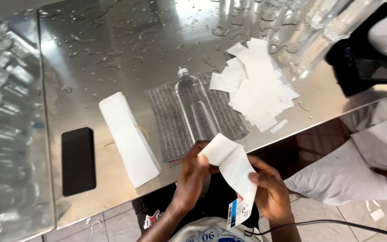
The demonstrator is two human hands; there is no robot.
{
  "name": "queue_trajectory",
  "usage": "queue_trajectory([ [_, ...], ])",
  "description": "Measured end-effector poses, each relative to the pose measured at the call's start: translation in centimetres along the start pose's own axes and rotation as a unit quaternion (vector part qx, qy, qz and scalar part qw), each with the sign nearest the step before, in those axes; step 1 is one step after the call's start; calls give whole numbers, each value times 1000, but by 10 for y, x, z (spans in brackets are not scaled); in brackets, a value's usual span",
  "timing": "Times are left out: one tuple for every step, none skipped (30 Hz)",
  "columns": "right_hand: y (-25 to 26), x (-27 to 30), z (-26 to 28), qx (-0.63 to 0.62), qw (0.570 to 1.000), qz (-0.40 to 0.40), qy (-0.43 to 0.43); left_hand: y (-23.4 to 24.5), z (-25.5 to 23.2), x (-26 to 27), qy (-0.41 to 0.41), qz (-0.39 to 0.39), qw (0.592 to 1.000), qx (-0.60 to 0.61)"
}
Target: A person manually peels adhesive labels and wraps them around plastic water bottles at a production table.
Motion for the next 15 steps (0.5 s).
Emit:
queue_trajectory([
  [2,1,1,-3,1000,-13,5,-4,-3,2,4,52,997,63],
  [4,3,2,-5,1000,-26,9,-9,-6,4,10,103,987,126],
  [9,4,1,-8,999,-33,14,-12,-4,3,13,112,985,128],
  [13,5,-1,-26,1000,-12,11,-15,-2,1,23,77,987,138],
  [18,6,0,-43,999,12,7,-18,0,-1,31,41,988,148],
  [23,7,1,-43,999,6,12,-18,-3,-6,33,47,987,150],
  [28,8,1,-43,999,-3,5,-17,-6,-10,51,51,992,107],
  [32,9,0,-42,999,-13,-2,-15,-9,-13,68,54,994,63],
  [34,11,4,-43,999,-14,-1,-16,-12,-18,68,55,994,63],
  [36,13,9,-43,999,4,-11,-16,-16,-23,81,75,993,31],
  [37,14,13,-41,999,23,-20,-16,-19,-28,91,93,991,-1],
  [44,14,14,-41,999,23,-19,-18,-23,-37,90,94,992,-1],
  [52,14,15,-43,998,32,-16,-20,-27,-45,108,123,986,-36],
  [58,14,16,-44,998,41,-13,-23,-31,-54,125,152,978,-70],
  [66,15,17,-44,998,41,-9,-27,-38,-67,122,154,978,-70],
])
Point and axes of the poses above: each hand's wrist, its own x-axis away from the middle knuckle, its own y-axis out of the back of the hand, z = x × y, the point moved 1 cm from there along -x, towards the middle knuckle, and after that the axes turned 13 degrees about -y, right-handed, at the moved point
